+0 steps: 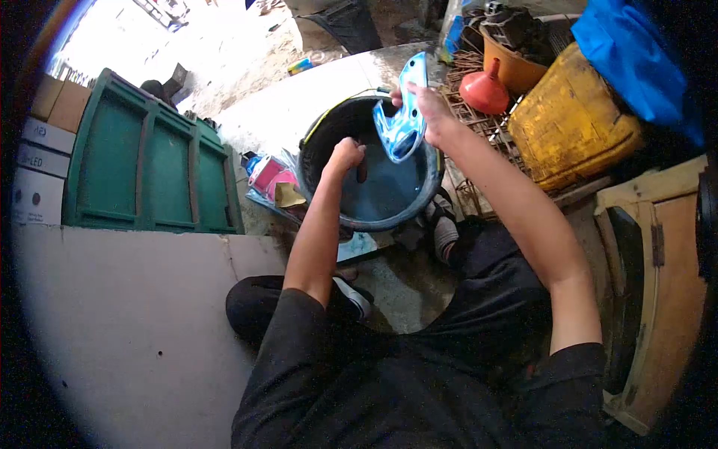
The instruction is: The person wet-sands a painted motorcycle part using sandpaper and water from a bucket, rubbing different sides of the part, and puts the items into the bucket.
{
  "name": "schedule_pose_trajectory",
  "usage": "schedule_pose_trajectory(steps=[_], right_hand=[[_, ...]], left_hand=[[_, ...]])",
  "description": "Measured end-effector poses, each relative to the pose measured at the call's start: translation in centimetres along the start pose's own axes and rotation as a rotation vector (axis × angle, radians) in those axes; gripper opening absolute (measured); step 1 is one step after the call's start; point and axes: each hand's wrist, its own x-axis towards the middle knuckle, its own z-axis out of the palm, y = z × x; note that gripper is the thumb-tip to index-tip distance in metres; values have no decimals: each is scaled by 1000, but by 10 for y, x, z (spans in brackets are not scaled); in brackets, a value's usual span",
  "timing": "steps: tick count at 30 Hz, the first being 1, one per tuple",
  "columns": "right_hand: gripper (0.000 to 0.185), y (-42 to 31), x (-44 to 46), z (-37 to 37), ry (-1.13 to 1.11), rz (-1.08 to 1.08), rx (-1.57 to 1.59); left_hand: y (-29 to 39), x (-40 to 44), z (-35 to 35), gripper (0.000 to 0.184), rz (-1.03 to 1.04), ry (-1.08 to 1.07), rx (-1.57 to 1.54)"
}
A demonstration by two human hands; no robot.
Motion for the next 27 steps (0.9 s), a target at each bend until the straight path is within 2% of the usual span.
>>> schedule_pose_trajectory(steps=[2, 4, 5, 8, 9, 10, 12, 13, 14, 16, 18, 19, 20, 22, 23, 24, 25, 27], right_hand=[[32, 34, 30, 1, 6, 89, -230], [35, 52, 48, 2, -164, 245, -405], [37, 57, 55, 3, -246, 331, -444], [40, 82, 93, -4, -296, 458, -403], [43, 93, 105, -10, -315, 508, -384], [41, 107, 115, -17, -296, 545, -367], [41, 129, 125, -34, -328, 651, -353], [39, 130, 110, -31, -251, 567, -444], [43, 165, 134, -52, -216, 503, -654], [47, 165, 108, -52, -246, 348, -973], [60, 196, 106, -66, 8, 450, -779], [77, 208, 113, -75, 137, 521, -783], [77, 205, 114, -80, 145, 525, -781], [95, 200, 113, -91, 17, 620, -1027], [107, 209, 112, -93, 96, 578, -1084], [107, 221, 121, -103, 98, 576, -1085], [111, 232, 127, -114, 10, 571, -1065], [107, 248, 131, -123, -110, 551, -953]], left_hand=[[-21, 21, 7, 46, -52, -55, 86], [-37, 38, 16, 45, 8, -62, 223], [-46, 49, 26, 41, -29, -46, 199], [-78, 80, 67, 37, -153, -43, 127], [-75, 67, 52, 36, -15, -126, 287], [-104, 93, 88, 36, -108, -127, 228], [-110, 74, 93, 38, -76, 73, -2], [-107, 62, 92, 39, -61, 139, -80], [-87, 44, 70, 41, -128, -127, 63], [-94, 56, 96, 41, -207, -222, 93], [-99, 69, 122, 41, -267, -220, 61], [-101, 75, 132, 41, -284, -218, 41], [-101, 77, 138, 41, -301, -216, 24], [-103, 80, 148, 41, -325, -216, -11], [-104, 81, 152, 42, -334, -214, -23], [-103, 81, 153, 42, -339, -208, -38], [-102, 80, 154, 42, -347, -201, -49], [-99, 78, 155, 42, -359, -180, -76]])
